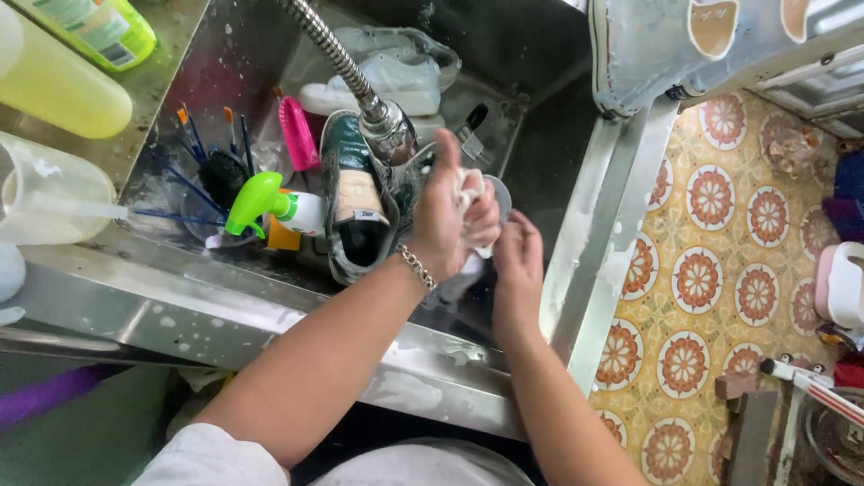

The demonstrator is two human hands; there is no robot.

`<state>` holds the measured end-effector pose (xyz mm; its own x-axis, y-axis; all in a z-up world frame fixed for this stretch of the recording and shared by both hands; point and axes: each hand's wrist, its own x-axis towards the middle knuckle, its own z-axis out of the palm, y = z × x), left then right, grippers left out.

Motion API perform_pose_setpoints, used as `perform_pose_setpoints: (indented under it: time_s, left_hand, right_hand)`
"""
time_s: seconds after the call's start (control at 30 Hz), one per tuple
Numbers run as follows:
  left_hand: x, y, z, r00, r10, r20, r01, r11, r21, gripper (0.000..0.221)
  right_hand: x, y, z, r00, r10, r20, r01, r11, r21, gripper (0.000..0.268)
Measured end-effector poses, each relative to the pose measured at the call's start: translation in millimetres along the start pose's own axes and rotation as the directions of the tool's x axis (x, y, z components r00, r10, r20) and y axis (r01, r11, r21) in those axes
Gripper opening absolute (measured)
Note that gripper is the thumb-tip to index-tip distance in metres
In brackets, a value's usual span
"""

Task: Cleaning a sneaker and its laces in a sink using a brush and soap.

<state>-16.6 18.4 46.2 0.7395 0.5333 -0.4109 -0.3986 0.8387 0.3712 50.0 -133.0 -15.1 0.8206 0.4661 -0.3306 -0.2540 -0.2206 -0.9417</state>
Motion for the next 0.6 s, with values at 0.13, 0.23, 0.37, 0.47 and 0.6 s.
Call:
perform_pose_setpoints:
  time_s: [0.13,0.23,0.37,0.47,0.6]
  left_hand:
    - [25.2,-54.5,-14.0,0.982,0.160,-0.099,-0.154,0.986,0.062,0.045]
    - [18.4,-69.6,-25.6,0.975,0.166,0.146,-0.180,0.980,0.086,0.018]
    - [-1.3,-22.7,-17.6,0.938,0.195,0.287,-0.204,0.979,0.003,0.083]
    - [17.4,-29.3,-37.2,0.960,0.149,0.237,-0.122,0.984,-0.127,0.079]
    - [43.2,-72.0,-71.5,0.985,-0.037,0.167,0.085,0.953,-0.292,0.064]
  right_hand:
    - [-14.2,-83.2,67.8,0.997,-0.058,-0.046,0.064,0.987,0.146,0.052]
    - [32.3,-51.2,59.6,0.958,-0.279,0.067,0.276,0.960,0.041,0.056]
    - [46.6,-39.9,65.6,0.732,-0.578,0.362,0.646,0.757,-0.097,0.074]
    - [32.0,-43.8,72.9,0.550,-0.643,0.533,0.806,0.577,-0.136,0.075]
    - [89.3,-50.8,49.6,0.369,-0.659,0.655,0.929,0.237,-0.285,0.068]
